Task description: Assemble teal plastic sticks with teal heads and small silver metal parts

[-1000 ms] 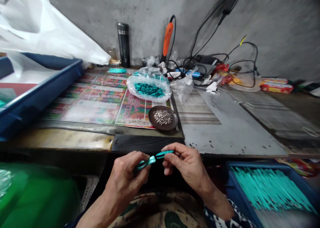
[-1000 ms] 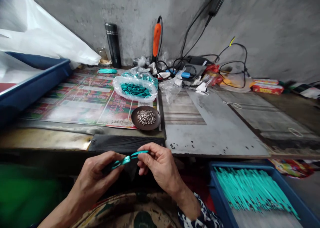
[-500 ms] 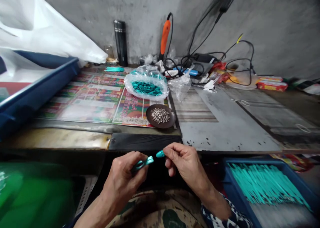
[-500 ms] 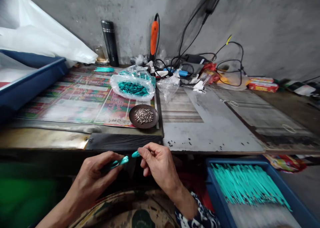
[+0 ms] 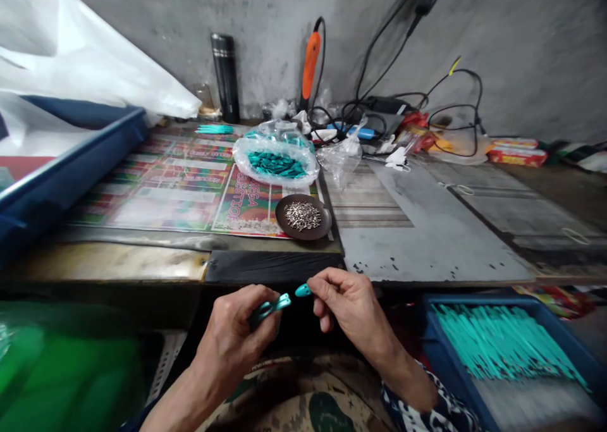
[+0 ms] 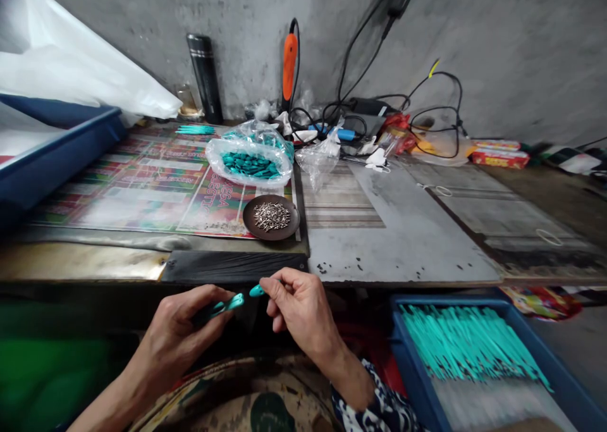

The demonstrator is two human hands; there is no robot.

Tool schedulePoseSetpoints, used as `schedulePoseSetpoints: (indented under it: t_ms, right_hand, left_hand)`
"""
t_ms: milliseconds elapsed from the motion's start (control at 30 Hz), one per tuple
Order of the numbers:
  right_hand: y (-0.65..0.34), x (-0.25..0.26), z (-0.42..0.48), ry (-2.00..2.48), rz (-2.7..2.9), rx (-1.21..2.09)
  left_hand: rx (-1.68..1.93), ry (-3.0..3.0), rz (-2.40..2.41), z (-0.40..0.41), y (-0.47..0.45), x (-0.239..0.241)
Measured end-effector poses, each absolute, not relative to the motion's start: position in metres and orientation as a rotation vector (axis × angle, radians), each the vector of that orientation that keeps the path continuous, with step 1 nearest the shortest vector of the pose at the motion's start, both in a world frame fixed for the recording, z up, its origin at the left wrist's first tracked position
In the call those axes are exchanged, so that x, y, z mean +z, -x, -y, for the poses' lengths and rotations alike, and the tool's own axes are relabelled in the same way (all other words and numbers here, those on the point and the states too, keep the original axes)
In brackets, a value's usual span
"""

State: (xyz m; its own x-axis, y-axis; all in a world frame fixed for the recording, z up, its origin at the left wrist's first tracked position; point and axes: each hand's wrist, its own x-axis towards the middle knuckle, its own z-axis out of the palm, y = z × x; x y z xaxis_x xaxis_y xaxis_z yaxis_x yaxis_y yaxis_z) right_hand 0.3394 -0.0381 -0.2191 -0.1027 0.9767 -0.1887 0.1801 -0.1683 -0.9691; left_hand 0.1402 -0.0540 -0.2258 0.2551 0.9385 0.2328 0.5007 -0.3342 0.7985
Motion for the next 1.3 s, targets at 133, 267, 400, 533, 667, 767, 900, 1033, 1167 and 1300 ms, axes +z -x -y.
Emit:
schedulePoseSetpoints:
  t_ms: [133, 267, 400, 533, 667, 767, 900, 1033, 1167, 1300]
  right_hand:
    - [-0.34, -0.221, 0.039, 1.389, 1.336, 1.36]
    - [-0.342, -0.225, 0.04, 1.283, 1.339, 1.408]
    - [-0.343, -0.228, 0.042, 1.2, 1.352, 1.464]
    - [-0.344, -0.227, 0.042, 1.175, 1.373, 1.473]
    - [-0.346, -0.225, 0.041, 1.153, 1.36, 1.551]
    - [-0.347, -0.225, 0.04, 1.127, 1.335, 1.601]
    - [-0.347, -0.228, 0.04, 1.067, 1.356, 1.649]
    - [-0.346, -0.232, 0.041, 1.047, 1.365, 1.704]
    - [-0.346, -0.234, 0.043, 1.089, 1.435, 1.697]
    - [-0.347, -0.231, 0.046, 1.146, 1.654, 1.529]
  left_hand:
    - [0.925, -1.916, -1.299, 0.054, -0.14, -0.226]
    - [0.849, -1.831, -1.302, 0.055, -0.141, -0.225]
    - [0.823, -1.779, -1.304, 0.057, -0.143, -0.225]
    - [0.848, -1.783, -1.302, 0.059, -0.143, -0.226]
    - [0.813, -1.79, -1.282, 0.06, -0.141, -0.225]
    - [0.801, -1.784, -1.276, 0.059, -0.142, -0.224]
    - [0.808, -1.804, -1.251, 0.06, -0.145, -0.224]
    - [0.828, -1.859, -1.222, 0.061, -0.146, -0.226]
    - [0.853, -1.888, -1.208, 0.064, -0.145, -0.231]
    - [0.918, -1.945, -1.212, 0.067, -0.146, -0.24]
